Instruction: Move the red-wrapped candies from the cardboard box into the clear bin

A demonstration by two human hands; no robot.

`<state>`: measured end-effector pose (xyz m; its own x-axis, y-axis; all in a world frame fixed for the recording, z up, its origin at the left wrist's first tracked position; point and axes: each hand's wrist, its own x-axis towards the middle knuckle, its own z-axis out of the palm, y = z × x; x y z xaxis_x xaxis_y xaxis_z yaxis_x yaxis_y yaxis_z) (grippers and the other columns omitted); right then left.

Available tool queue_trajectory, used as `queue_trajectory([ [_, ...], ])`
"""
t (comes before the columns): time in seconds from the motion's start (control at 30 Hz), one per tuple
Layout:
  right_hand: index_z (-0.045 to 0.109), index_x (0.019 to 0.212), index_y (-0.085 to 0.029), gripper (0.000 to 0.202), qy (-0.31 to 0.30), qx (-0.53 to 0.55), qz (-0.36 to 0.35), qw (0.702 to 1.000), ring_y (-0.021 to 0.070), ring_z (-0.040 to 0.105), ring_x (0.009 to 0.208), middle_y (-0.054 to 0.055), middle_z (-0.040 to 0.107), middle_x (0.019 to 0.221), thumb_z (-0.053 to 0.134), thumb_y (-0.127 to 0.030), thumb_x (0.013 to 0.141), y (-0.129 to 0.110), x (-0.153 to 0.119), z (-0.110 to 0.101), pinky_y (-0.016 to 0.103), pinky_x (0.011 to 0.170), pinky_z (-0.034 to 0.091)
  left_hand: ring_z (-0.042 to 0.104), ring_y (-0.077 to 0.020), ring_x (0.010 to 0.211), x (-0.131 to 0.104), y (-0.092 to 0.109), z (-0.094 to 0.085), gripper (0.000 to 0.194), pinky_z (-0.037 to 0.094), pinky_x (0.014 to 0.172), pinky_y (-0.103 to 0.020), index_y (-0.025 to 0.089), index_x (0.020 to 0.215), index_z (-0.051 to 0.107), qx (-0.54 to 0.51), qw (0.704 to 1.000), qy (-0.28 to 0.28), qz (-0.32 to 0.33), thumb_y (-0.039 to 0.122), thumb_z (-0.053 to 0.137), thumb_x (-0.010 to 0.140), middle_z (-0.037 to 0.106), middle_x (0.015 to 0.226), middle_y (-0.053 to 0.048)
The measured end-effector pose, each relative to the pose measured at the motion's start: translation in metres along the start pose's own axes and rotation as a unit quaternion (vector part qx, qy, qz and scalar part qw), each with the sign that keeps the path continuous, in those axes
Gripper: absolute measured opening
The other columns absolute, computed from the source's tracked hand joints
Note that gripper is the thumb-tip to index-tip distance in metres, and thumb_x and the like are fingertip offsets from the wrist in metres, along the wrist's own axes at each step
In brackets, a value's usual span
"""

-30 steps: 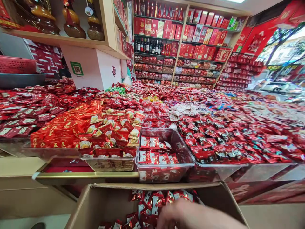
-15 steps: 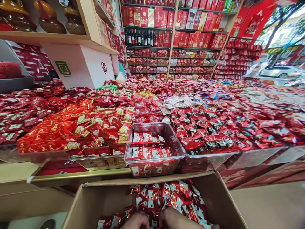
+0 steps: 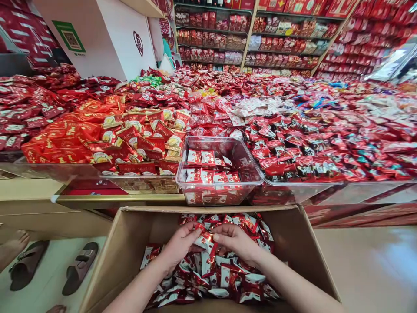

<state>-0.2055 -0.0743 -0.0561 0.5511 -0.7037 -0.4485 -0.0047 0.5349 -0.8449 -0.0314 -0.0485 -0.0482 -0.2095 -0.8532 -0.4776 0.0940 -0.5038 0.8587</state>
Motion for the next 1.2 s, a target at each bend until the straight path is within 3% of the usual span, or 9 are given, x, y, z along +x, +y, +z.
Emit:
queue_trajectory([
  [0.3,0.052,0.064,-0.014,0.032,0.034,0.003,-0.046,0.998,0.0067,0.046,0.047,-0.004,0.052,0.053,0.064,-0.043,0.058,0.002,0.0,0.004,0.021,0.05,0.037,0.056,-0.0117,0.067,-0.004,0.005,-0.002,0.029,0.049,0.063,-0.029,0.018,0.092,0.049,-0.096,0.995,0.004,-0.017,0.037,0.055,0.07,0.06,0.076,0.0],
  [0.47,0.051,0.062,-0.014,0.037,0.03,-0.02,-0.038,0.999,0.0069,0.043,0.043,-0.004,0.05,0.049,0.064,-0.048,0.055,0.005,0.004,0.012,0.021,0.047,0.034,0.057,-0.0134,0.068,0.0,0.0,-0.005,0.038,0.048,0.057,-0.026,0.02,0.105,0.042,0.004,1.0,-0.014,-0.003,0.036,0.051,0.072,0.062,0.081,-0.001],
  [0.6,0.048,0.063,-0.015,0.032,0.079,-0.103,-0.047,0.99,0.0083,0.043,0.043,-0.004,0.049,0.049,0.058,-0.046,0.061,0.009,0.012,0.0,0.021,0.045,0.033,0.06,-0.015,0.07,0.007,-0.003,-0.019,0.034,0.047,0.061,-0.027,0.019,0.106,0.043,0.249,0.968,0.025,0.014,0.036,0.031,0.08,0.064,0.085,-0.004],
  [0.67,0.05,0.064,-0.015,0.023,0.122,-0.223,-0.052,0.966,0.0099,0.046,0.046,-0.002,0.051,0.051,0.053,-0.038,0.066,0.007,0.014,-0.013,0.021,0.046,0.033,0.058,-0.0178,0.082,0.01,-0.005,-0.036,0.031,0.043,0.073,-0.029,0.017,0.101,0.049,0.36,0.93,0.078,0.02,0.031,0.033,0.079,0.063,0.091,-0.007],
  [0.73,0.054,0.068,-0.015,0.015,0.155,-0.376,-0.058,0.912,0.0132,0.051,0.054,0.001,0.057,0.058,0.048,-0.029,0.071,0.005,0.013,-0.028,0.023,0.051,0.035,0.053,-0.0233,0.094,0.011,-0.009,-0.057,0.026,0.036,0.083,-0.034,0.016,0.095,0.055,0.413,0.902,0.123,0.006,0.022,0.045,0.072,0.061,0.098,-0.01],
  [0.83,0.058,0.079,-0.017,0.019,0.191,-0.54,-0.062,0.817,0.0193,0.056,0.073,0.008,0.063,0.075,0.041,-0.022,0.073,-0.001,0.007,-0.043,0.026,0.062,0.036,0.053,-0.0297,0.092,0.013,-0.022,-0.082,0.027,0.036,0.079,-0.038,0.015,0.087,0.06,0.469,0.869,0.15,-0.038,0.012,0.051,0.062,0.061,0.096,-0.014],
  [0.9,0.059,0.086,-0.017,0.022,0.202,-0.582,-0.049,0.786,0.0218,0.056,0.081,0.01,0.063,0.083,0.04,-0.022,0.074,-0.005,0.004,-0.046,0.027,0.066,0.036,0.055,-0.0276,0.088,0.017,-0.03,-0.086,0.027,0.039,0.075,-0.034,0.015,0.087,0.061,0.483,0.861,0.15,-0.055,0.011,0.051,0.062,0.062,0.094,-0.013],
  [1.07,0.057,0.092,-0.017,0.026,0.2,-0.589,-0.038,0.782,0.0211,0.055,0.085,0.009,0.062,0.091,0.042,-0.028,0.074,-0.006,0.001,-0.044,0.026,0.069,0.037,0.054,-0.0197,0.093,0.036,-0.036,-0.072,0.037,0.038,0.076,-0.026,0.015,0.111,0.046,0.495,0.852,0.172,-0.007,0.022,0.042,0.075,0.059,0.103,-0.01],
  [1.2,0.058,0.086,-0.018,0.021,0.16,-0.583,-0.039,0.796,0.0185,0.057,0.076,0.007,0.064,0.081,0.044,-0.028,0.074,-0.001,0.003,-0.042,0.024,0.062,0.036,0.046,-0.0199,0.103,0.046,-0.036,-0.063,0.041,0.034,0.083,-0.026,0.018,0.113,0.046,0.514,0.838,0.179,0.034,0.024,0.048,0.072,0.052,0.111,-0.009],
])
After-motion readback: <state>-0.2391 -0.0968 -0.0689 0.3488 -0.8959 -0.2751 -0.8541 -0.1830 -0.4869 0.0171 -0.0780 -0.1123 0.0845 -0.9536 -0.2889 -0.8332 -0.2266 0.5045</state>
